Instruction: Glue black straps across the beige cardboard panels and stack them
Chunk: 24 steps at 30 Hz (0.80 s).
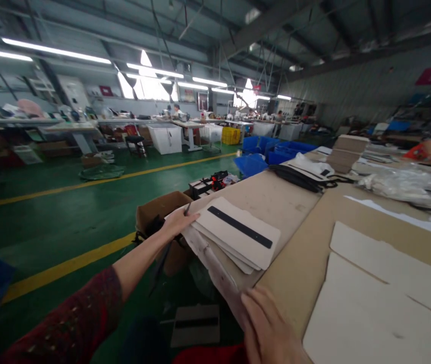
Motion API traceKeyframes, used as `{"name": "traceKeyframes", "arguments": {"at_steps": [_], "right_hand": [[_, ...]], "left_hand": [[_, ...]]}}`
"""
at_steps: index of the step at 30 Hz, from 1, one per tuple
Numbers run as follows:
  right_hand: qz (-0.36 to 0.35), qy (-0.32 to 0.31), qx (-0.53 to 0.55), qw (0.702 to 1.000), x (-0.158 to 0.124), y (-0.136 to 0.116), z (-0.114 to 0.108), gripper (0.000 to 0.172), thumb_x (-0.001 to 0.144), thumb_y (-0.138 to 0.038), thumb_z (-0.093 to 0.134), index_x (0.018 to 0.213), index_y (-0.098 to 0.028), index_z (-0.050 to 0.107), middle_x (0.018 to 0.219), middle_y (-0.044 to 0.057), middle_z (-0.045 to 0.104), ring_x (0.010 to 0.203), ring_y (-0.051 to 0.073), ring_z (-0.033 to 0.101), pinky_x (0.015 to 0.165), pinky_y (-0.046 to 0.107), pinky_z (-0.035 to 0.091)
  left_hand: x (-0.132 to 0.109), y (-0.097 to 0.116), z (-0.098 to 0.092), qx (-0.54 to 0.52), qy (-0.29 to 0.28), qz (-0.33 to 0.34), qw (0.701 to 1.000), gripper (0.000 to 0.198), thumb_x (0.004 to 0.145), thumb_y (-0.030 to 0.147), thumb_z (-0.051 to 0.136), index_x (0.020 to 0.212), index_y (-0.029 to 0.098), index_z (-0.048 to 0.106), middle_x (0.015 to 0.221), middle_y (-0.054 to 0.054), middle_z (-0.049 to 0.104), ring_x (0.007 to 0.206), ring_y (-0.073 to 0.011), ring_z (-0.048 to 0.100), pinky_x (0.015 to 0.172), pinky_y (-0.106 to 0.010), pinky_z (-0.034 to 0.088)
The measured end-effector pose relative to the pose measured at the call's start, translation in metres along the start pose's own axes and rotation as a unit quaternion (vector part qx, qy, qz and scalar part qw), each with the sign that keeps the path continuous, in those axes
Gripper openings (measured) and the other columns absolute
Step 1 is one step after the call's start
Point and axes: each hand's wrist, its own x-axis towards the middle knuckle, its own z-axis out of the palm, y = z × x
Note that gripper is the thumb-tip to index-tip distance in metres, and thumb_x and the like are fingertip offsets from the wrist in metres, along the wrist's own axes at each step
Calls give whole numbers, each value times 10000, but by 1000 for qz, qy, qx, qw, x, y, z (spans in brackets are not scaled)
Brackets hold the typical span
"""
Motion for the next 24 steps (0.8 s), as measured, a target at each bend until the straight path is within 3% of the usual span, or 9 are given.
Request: {"name": "traceKeyframes", "arguments": {"at_steps": [2,5,7,10,13,17,20,24], "right_hand": [[-37,-30,-84,995,37,0,12,364,937,-243,494,1273,-182,618,1348,96,607,1322,276,488,1104,430,436],[17,-90,-172,981,83,-1,33,435,910,-219,529,1330,-115,568,1418,160,537,1380,335,401,1127,497,376],[45,-140,-205,968,101,2,45,485,926,-253,525,1389,-111,511,1473,182,474,1402,373,355,1109,544,361],[58,-190,-240,950,109,6,54,497,971,-274,445,1451,-145,441,1527,180,401,1402,407,339,1068,604,354],[52,-209,-264,940,111,5,51,506,982,-268,409,1474,-148,408,1534,194,382,1387,435,344,1032,619,371],[56,-228,-287,929,118,4,45,504,981,-200,357,1479,-132,397,1507,234,397,1366,445,367,994,607,406],[66,-230,-303,923,131,18,49,506,979,-165,324,1480,-136,392,1505,238,393,1371,432,364,992,604,413],[89,-233,-303,920,144,36,48,487,991,-206,357,1472,-154,402,1493,234,407,1363,412,376,979,610,430]], "left_hand": [[6,6,-3,38,-17,16,999,435,772,585,617,940,191,691,1041,-117,730,1034,-314,658,823,-329,481],[10,18,-4,89,-37,31,995,476,793,569,592,973,144,709,1085,-177,720,1078,-351,643,862,-364,485],[10,25,-4,110,-53,36,992,482,820,556,560,973,126,717,998,-188,738,1024,-349,666,848,-378,495],[11,34,-1,122,-79,34,989,438,854,508,531,919,125,732,748,-153,739,897,-321,699,797,-365,510],[14,40,1,119,-92,33,988,368,853,465,562,846,143,739,627,-122,707,852,-290,706,770,-328,512],[23,52,5,109,-96,33,989,317,862,442,614,850,142,717,712,-90,724,808,-226,699,783,-329,522],[33,66,10,99,-94,38,990,305,894,443,617,879,146,689,820,-54,728,778,-182,684,789,-357,537],[37,80,11,67,-68,50,994,274,887,399,639,897,129,686,818,-71,724,797,-194,692,784,-337,537]]}}
